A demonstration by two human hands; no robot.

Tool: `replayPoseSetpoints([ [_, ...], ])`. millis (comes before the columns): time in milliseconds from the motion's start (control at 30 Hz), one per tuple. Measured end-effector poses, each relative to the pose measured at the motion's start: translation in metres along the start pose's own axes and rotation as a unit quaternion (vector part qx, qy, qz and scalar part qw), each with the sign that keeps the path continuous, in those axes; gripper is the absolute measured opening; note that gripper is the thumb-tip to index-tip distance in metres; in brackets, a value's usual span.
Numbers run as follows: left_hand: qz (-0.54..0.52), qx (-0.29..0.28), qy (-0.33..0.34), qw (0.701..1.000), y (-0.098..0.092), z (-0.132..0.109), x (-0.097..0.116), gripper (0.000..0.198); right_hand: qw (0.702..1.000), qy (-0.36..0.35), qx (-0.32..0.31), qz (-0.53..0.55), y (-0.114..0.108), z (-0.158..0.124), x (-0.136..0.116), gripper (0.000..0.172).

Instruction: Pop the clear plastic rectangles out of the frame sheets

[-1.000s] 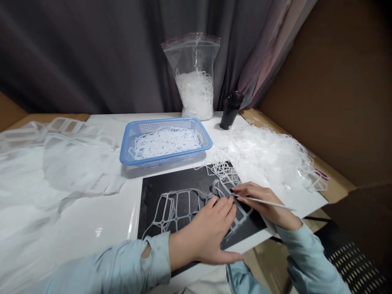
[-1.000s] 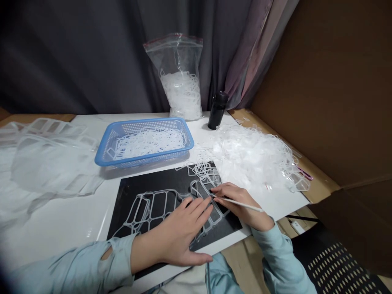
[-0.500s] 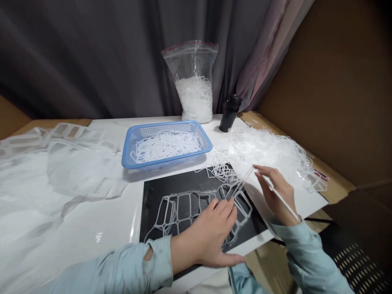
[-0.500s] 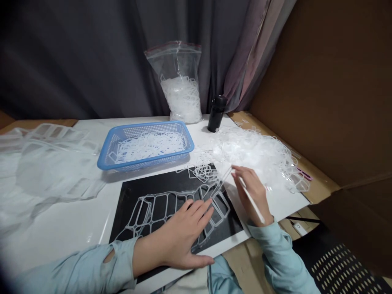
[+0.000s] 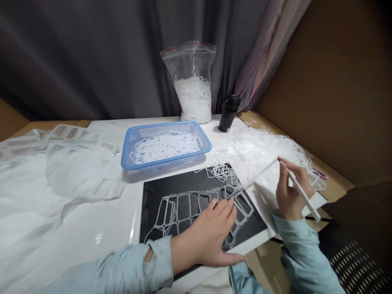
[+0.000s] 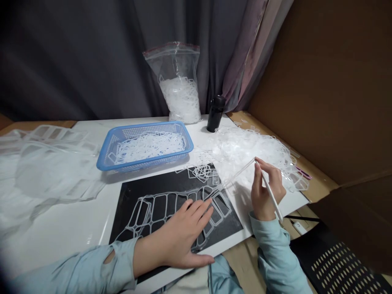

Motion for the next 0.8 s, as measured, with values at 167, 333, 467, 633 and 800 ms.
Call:
replayPoseSetpoints([
  [167, -0.003, 0.000, 0.002, 1.000, 0.000, 0.000, 0.000, 0.094, 0.999, 0.009, 0.033, 0.006, -0.002, 0.002, 0.010, 0.014],
  [333, 0.003, -0.008, 0.004, 1.000, 0.000, 0.000, 0.000, 0.094, 0.997, 0.034, 0.072, 0.000, -0.013, 0.009, 0.022, 0.018],
  [467, 0.003, -0.008, 0.001, 1.000, 0.002, 0.001, -0.001, 0.095, 0.994, 0.002, -0.108, 0.020, -0.004, 0.007, 0.013, 0.018],
  [633, -0.003, 0.004, 0.004, 1.000, 0.003, 0.000, -0.001, 0.096, 0.913, 0.067, -0.378, 0.141, 0.014, -0.018, 0.002, 0.022],
  [800, 0.001, 0.005, 0.003, 1.000, 0.005, 0.001, -0.001, 0.096, 0.830, 0.131, -0.503, 0.203, 0.014, -0.047, -0.011, 0.025],
])
Point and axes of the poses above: each hand's wrist, its own z-axis towards the middle knuckle, its own y-axis out of the palm, x = y × z, the point moved 5 cm from there along z, towards the middle knuckle, and after that the axes turned 5 degrees about -x, right-handed, at the moved point
